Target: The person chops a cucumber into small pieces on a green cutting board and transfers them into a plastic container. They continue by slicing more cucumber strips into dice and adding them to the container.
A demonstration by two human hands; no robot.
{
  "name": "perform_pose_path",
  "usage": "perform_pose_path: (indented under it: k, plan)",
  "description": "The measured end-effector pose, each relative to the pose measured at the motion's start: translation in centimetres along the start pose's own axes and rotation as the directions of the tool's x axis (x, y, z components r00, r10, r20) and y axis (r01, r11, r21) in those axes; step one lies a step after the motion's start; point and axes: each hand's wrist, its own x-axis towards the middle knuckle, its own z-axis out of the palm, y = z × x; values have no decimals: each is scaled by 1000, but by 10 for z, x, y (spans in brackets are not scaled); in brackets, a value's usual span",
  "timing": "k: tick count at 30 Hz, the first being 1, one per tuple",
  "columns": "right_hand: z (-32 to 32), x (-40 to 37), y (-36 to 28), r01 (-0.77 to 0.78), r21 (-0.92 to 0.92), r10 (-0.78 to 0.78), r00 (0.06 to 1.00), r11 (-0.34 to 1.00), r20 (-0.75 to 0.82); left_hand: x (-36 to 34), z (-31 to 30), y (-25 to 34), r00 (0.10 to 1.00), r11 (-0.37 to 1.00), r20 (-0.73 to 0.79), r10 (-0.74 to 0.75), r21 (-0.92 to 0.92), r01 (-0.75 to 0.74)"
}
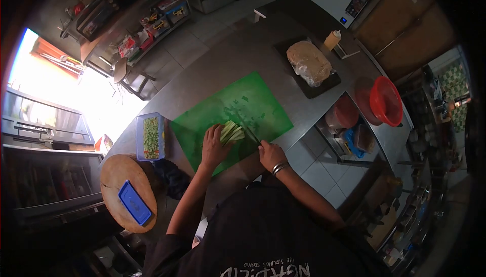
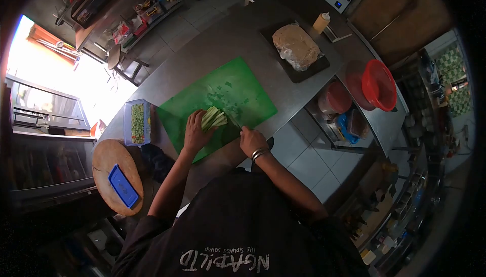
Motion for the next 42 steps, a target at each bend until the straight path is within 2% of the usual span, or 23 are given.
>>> perform_pose_path:
  k: [1,2,4,9,14,16,23,26,28,31,32,34,42]
  plan:
    - [-2,0,0,-15,-7,15,1000,1000,-25,-2,1,-2,996,996,-47,-79,-42,77]
    - [-4,0,-1,-30,-15,30,998,999,-51,-3,1,-3,996,996,-48,-80,-41,78]
    - [-7,-2,-5,-23,-23,23,1000,999,-17,-4,1,-6,1000,998,-26,-2,67,3]
    - [-2,-1,-12,18,-3,-18,999,1000,33,11,-3,7,995,995,59,75,63,-78]
    - [-3,0,-9,-29,-43,30,999,999,14,16,10,-3,986,991,131,101,75,-111]
    - [-2,1,-10,-12,-39,14,999,999,43,14,18,-8,993,993,43,110,48,-112]
    - [3,4,-6,94,-21,-91,992,995,87,17,8,3,992,989,-17,121,86,-119]
    - [-2,2,-9,71,-89,-56,986,993,155,26,0,3,986,984,16,164,69,-165]
    - [-6,3,-10,60,-92,-47,990,994,133,31,2,-4,958,967,138,251,17,-256]
    - [-19,1,-18,23,-91,-15,996,996,87,30,16,-16,951,954,97,292,39,-297]
    - [-23,-2,-21,-2,-83,7,998,997,61,29,16,-15,951,955,102,291,34,-295]
    - [-30,-5,-24,2,-59,3,997,998,82,29,16,-12,964,964,17,265,-7,-265]
    - [-32,-11,-31,19,-98,-1,984,995,180,32,6,-6,967,970,75,243,-3,-244]
